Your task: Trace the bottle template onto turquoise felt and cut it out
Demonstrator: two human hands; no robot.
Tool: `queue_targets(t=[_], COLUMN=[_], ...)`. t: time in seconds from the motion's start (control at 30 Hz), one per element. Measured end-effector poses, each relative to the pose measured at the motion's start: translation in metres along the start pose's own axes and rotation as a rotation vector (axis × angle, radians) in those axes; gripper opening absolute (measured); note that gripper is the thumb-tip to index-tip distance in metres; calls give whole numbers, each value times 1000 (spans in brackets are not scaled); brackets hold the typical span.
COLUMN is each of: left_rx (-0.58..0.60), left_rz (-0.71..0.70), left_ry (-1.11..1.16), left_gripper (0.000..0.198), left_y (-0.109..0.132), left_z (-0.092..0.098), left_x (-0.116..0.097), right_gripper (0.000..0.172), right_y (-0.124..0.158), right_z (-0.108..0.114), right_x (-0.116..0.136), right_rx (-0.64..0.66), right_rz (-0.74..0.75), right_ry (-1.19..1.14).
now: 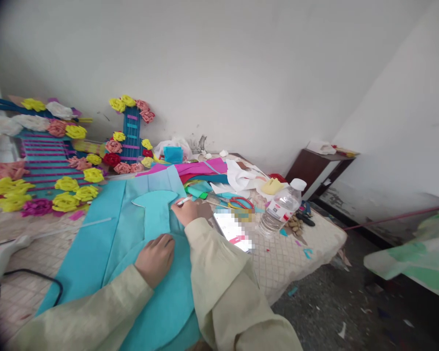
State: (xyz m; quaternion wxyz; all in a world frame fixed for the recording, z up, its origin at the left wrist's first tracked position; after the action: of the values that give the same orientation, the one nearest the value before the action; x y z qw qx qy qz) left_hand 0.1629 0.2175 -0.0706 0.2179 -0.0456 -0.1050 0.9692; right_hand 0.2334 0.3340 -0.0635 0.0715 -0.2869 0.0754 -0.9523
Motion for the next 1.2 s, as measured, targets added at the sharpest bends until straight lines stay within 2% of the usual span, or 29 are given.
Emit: queue_targets(t=[0.53, 0.9, 1.2], left_rx=[-13, -23, -40], left_rz=[-4, -6, -11], left_ry=[-28, -17, -20], left_gripper=[23, 20, 18], left_y=[-1, 0, -2], left_z=[-2, 1, -1], left_x=[1, 1, 2], right_gripper=[26, 25, 24], right_y=[16, 22, 27], right_z=[25, 26, 29], right_x=[11, 23, 22], right_rx=[-60, -27, 25], right_rz=[1, 47, 33], right_ry=[156, 206, 238])
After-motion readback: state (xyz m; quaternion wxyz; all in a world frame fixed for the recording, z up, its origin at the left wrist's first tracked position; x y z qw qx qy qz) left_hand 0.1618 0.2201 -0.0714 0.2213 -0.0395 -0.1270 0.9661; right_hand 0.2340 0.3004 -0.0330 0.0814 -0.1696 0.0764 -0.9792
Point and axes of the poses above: each hand's wrist, its own y-axis away from the middle knuckle, its own z-axis out of the back of the hand, x = y × z, the point moved 8 cm from there along -y, towards the middle knuckle, and after that the axes turned 4 degrees about z, right-handed, at the moved point
